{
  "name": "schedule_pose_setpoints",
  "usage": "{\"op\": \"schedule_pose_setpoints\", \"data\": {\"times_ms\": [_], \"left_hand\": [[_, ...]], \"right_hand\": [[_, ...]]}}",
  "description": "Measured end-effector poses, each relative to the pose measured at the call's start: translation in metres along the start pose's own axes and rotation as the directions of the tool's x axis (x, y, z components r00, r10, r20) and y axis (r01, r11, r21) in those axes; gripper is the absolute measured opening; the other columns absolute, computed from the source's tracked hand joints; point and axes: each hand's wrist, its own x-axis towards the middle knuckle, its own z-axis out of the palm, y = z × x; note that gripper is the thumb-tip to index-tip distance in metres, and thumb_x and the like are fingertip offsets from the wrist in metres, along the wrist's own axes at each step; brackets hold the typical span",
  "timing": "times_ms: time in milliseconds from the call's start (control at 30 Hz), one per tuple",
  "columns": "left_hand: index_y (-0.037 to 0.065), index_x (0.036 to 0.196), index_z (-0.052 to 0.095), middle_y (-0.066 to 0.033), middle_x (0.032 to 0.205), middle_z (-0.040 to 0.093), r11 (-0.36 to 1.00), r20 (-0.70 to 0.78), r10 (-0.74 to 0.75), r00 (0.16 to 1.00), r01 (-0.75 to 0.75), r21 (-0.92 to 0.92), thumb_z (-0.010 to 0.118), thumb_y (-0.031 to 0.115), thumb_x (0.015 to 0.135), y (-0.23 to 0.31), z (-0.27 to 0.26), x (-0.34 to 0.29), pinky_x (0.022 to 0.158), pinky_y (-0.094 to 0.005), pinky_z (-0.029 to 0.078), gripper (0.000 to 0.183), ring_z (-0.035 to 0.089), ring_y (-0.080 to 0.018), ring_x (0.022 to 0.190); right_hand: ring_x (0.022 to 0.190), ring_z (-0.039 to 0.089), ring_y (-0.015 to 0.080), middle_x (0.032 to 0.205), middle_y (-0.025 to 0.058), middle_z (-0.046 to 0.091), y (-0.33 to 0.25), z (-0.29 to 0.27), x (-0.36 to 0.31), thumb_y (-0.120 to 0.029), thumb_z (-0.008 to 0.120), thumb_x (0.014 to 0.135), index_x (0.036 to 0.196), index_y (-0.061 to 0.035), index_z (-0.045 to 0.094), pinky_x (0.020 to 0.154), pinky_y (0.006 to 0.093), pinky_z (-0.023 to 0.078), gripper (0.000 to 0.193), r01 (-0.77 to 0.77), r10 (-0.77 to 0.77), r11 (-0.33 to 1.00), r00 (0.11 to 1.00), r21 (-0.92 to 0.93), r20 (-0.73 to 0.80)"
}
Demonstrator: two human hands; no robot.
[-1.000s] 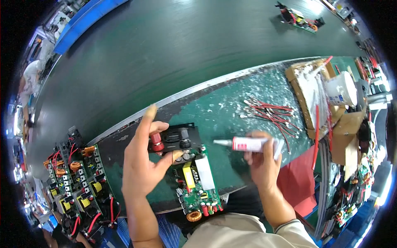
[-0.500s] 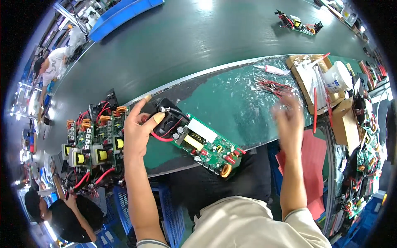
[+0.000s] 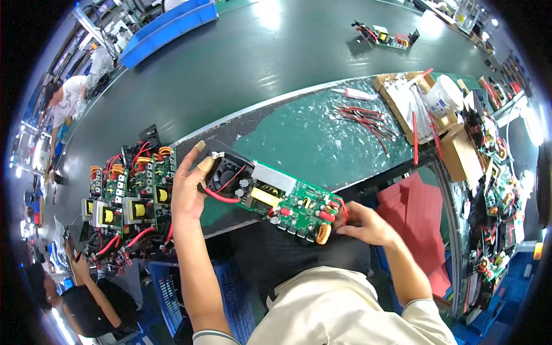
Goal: Assembling and wiring electronic components onto circuit boards on a production line.
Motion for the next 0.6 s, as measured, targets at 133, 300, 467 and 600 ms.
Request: {"op": "schedule_pose_setpoints", "data": {"times_ms": [133,300,467,600], "left_hand": [[0.004,0.14,0.052,-0.0102,0.113,0.067,0.996,-0.165,0.053,0.985,-0.04,0.083,0.07,0.007,0.089,-0.007,0.003,0.001,0.079,-0.0261,0.053,0.054,0.066,-0.0138,0.096],[0.003,0.14,0.052,-0.0126,0.142,0.052,0.979,-0.389,0.082,0.918,-0.001,0.203,0.072,0.016,0.087,-0.011,-0.003,-0.011,0.099,-0.0323,0.045,0.057,0.057,-0.0217,0.121],[0.01,0.142,0.051,-0.0039,0.107,0.067,0.929,-0.436,0.17,0.884,0.004,0.37,0.068,0.024,0.091,-0.026,-0.031,-0.011,0.077,-0.0251,0.046,0.056,0.059,-0.0111,0.097],[0.01,0.149,0.038,-0.0083,0.11,0.064,0.858,-0.432,0.265,0.862,-0.006,0.513,0.067,0.024,0.094,-0.03,-0.032,-0.025,0.074,-0.028,0.046,0.064,0.058,-0.0142,0.095]], "right_hand": [[0.085,0.07,0.0305,0.095,0.0161,0.069,-0.082,-0.04,0.007,-0.011,0.068,0.082,0.108,-0.0059,0.067,0.077,0.0405,0.055,0.027,0.076,-0.082,0.657,0.996,-0.75,0.029],[0.078,0.068,0.0335,0.088,0.0125,0.065,-0.131,-0.043,0.102,-0.013,0.063,0.079,0.087,-0.0057,0.068,0.064,0.0436,0.054,0.012,0.172,-0.166,-0.086,0.969,-0.981,0.184],[0.083,0.07,0.0304,0.089,0.0113,0.067,-0.145,-0.028,0.163,-0.01,0.066,0.077,0.086,-0.0061,0.07,0.072,0.0424,0.055,0.01,0.248,-0.216,-0.234,0.929,-0.94,0.299],[0.092,0.067,0.0337,0.094,0.0151,0.066,-0.153,-0.048,0.171,-0.012,0.068,0.081,0.096,-0.0062,0.071,0.086,0.0464,0.05,0.017,0.274,-0.766,-0.162,0.571,-0.948,0.296]]}}
